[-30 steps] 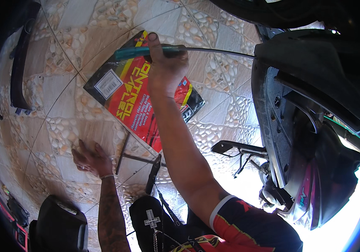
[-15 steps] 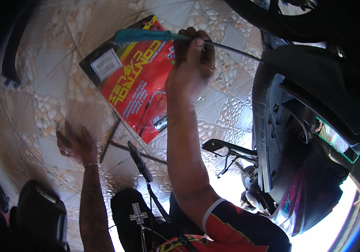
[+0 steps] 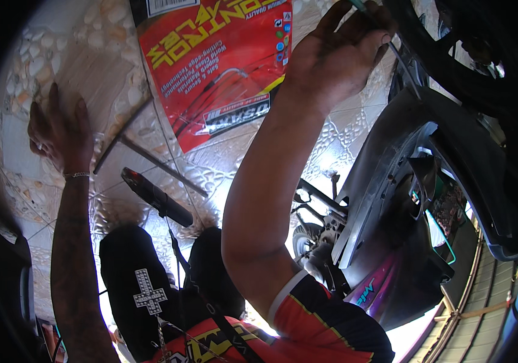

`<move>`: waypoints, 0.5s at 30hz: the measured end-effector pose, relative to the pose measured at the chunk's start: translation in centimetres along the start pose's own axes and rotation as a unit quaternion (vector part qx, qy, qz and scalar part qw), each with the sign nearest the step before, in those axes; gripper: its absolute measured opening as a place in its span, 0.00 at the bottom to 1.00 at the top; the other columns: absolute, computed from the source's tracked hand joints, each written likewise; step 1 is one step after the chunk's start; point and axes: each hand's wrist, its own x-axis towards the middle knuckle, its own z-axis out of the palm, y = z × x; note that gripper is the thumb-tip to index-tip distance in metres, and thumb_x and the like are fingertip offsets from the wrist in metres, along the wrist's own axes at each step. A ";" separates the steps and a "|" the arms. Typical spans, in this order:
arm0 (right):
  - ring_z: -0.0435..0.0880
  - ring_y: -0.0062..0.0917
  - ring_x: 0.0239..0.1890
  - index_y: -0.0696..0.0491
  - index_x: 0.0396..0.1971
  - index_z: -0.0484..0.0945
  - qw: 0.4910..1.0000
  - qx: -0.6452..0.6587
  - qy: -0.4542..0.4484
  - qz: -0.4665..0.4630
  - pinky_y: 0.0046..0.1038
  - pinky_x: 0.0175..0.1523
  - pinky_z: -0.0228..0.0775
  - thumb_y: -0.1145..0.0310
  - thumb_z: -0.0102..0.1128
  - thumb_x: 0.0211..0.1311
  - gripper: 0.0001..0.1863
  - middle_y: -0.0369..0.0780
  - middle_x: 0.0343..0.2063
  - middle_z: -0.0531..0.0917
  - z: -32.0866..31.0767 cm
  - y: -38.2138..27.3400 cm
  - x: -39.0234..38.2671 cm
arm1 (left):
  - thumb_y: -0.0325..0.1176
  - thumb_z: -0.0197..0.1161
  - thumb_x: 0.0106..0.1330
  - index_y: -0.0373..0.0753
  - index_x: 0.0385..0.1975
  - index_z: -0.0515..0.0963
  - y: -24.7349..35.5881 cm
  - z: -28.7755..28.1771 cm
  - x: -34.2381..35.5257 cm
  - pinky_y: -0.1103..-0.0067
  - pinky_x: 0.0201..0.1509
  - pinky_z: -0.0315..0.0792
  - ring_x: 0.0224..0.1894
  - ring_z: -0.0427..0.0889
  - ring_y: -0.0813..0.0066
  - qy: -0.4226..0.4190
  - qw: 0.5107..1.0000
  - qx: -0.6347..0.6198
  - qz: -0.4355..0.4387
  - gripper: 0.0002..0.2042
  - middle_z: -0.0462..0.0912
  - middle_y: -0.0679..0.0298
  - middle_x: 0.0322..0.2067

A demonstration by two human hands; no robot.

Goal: The person kneels beside a purple scooter and uses a screwdriver to remove and reinstall screws on the side fairing. They handle the fairing and fasteners, then stand briefly before resuming work on the same area.

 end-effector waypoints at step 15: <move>0.83 0.27 0.37 0.58 0.44 0.72 1.000 -0.008 0.004 -0.018 0.27 0.40 0.78 0.62 0.67 0.64 0.18 0.43 0.36 0.82 -1.3 -0.4 1.0 | 0.64 0.55 0.65 0.64 0.67 0.66 0.2 0.0 0.0 0.47 0.68 0.49 0.69 0.55 0.50 0.009 1.000 -0.012 0.000 0.30 0.59 0.48 0.67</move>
